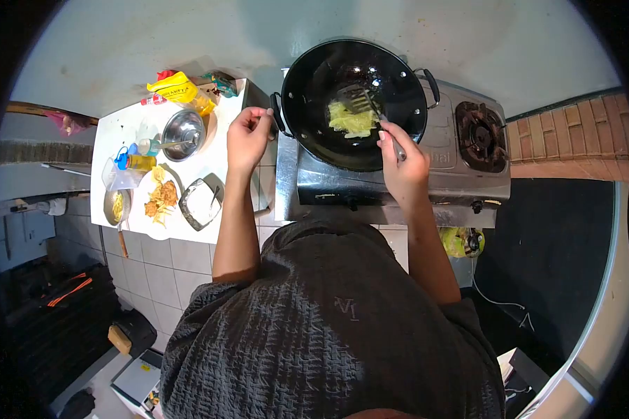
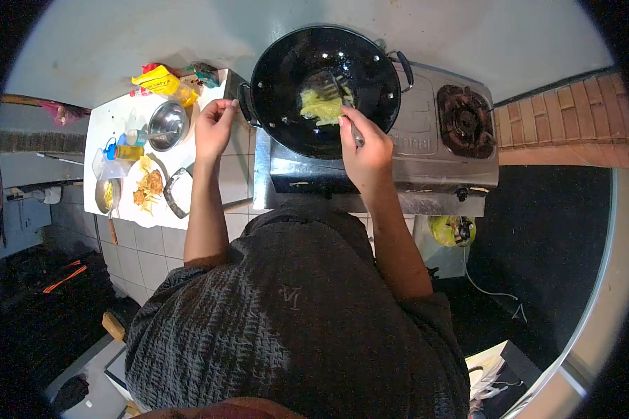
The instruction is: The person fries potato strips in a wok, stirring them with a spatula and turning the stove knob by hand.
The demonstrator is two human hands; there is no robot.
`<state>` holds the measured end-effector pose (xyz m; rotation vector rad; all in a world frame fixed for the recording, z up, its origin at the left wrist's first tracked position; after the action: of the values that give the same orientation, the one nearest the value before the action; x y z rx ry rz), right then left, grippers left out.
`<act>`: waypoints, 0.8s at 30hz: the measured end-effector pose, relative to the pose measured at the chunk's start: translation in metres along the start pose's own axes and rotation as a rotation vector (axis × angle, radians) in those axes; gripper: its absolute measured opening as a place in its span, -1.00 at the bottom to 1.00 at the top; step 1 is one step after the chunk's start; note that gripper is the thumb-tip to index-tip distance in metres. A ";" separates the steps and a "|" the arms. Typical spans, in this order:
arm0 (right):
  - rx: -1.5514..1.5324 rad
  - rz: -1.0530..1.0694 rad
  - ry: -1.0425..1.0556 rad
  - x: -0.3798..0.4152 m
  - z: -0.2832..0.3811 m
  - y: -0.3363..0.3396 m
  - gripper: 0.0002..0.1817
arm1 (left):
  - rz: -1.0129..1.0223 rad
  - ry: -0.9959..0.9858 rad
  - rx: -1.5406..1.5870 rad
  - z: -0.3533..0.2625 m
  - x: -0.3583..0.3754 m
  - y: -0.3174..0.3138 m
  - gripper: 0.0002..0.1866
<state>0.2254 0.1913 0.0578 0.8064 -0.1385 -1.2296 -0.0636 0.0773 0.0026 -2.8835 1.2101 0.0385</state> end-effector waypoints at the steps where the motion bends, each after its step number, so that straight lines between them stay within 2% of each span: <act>1: 0.055 -0.044 0.076 0.001 0.007 0.003 -0.80 | -0.008 -0.020 -0.036 0.000 -0.002 0.002 -0.83; 5: -0.035 0.031 0.003 0.003 0.003 0.001 -0.80 | -0.013 -0.003 -0.011 0.003 -0.002 0.003 -0.82; 7: -0.054 0.016 0.103 0.006 0.012 0.002 -0.81 | -0.028 -0.014 -0.059 -0.001 -0.001 0.002 -0.82; 13: 0.063 -0.070 0.101 0.005 0.007 0.013 -0.82 | 0.000 0.024 -0.046 0.004 -0.002 0.000 -0.80; 16: -0.034 0.023 0.080 0.005 0.003 0.010 -0.83 | 0.006 0.022 -0.020 0.007 -0.004 0.001 -0.80; 20: 0.037 -0.008 0.133 0.005 0.005 0.010 -0.83 | -0.011 -0.028 0.000 -0.001 -0.003 0.000 -0.84; 22: 0.055 -0.069 0.097 0.003 0.000 0.015 -0.83 | 0.000 0.040 -0.039 0.003 -0.003 0.001 -0.80; 24: 0.052 -0.051 0.073 0.000 -0.002 0.017 -0.83 | 0.004 0.025 -0.031 0.003 -0.004 0.003 -0.80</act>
<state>0.2398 0.1942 0.0664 0.9029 -0.0915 -1.2467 -0.0681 0.0779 -0.0008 -2.9165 1.2304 0.0211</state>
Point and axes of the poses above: each hand's wrist, its own x-axis away from the middle knuckle, its own y-axis out of the back of the hand, z = x × y, the point moved 9 cm from there along -x, towards the middle knuckle, and after that the axes turned 14 degrees about x, right-handed, at the moved point
